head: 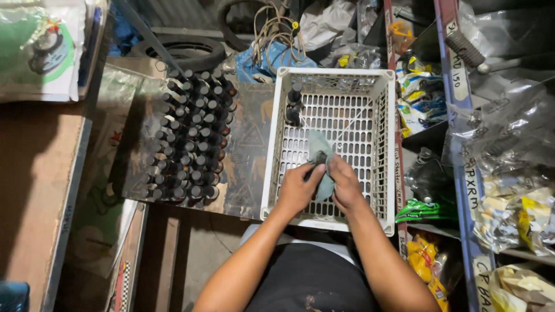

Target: Cleaning and organizing small black cylindrical parts in a workshop.

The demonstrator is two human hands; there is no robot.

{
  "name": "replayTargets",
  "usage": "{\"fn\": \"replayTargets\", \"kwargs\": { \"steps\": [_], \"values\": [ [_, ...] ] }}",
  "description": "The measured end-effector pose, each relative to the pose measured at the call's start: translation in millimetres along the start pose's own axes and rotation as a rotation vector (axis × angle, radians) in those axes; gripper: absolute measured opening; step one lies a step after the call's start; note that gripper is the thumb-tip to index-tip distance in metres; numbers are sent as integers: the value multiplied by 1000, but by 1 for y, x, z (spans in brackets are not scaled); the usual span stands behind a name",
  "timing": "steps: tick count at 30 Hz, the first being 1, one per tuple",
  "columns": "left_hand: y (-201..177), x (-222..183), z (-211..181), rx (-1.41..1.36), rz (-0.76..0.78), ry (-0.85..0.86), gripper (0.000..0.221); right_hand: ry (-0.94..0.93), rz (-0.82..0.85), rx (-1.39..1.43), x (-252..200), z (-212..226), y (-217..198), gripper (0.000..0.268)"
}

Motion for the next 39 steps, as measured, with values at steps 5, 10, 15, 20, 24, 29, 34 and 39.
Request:
{"fn": "replayTargets", "kwargs": {
  "steps": [5, 10, 15, 20, 24, 29, 34, 39],
  "values": [
    [1, -9, 53, -63, 52, 17, 45, 27, -3, -110, -3, -35, -25, 33],
    [-20, -7, 54, -88, 93, 8, 43, 82, -169, -89, -10, -32, -3, 22],
    [-35, -9, 45, -99, 13, -59, 35, 116, -232, 19, -19, -16, 42, 23],
    [-37, -12, 50, -84, 53, -51, 39, 157, -233, -7, -28, -66, 6, 24],
    [-34, -11, 57, -130, 96, -10, 36, 127, -395, 34, -33, -44, 36, 35],
    [-36, -7, 51, -164, 84, 8, 30, 15, -275, -161, -28, -41, 33, 42],
    [-46, 6, 48, -186, 136, 26, 31, 232, -358, -721, -7, -25, 40, 62],
    [-43, 15, 64, -186, 193, 68, 29, 449, -674, -926, 24, -49, 25, 60]
  ]
}}
Point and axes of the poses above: each hand's wrist, its own x-axis towards the middle knuckle, its own y-axis out of the palm, z = x × y, the point moved 1 cm from there along x, towards the middle knuckle, and after that the axes turned 1 degree about y, right-handed, at the moved point
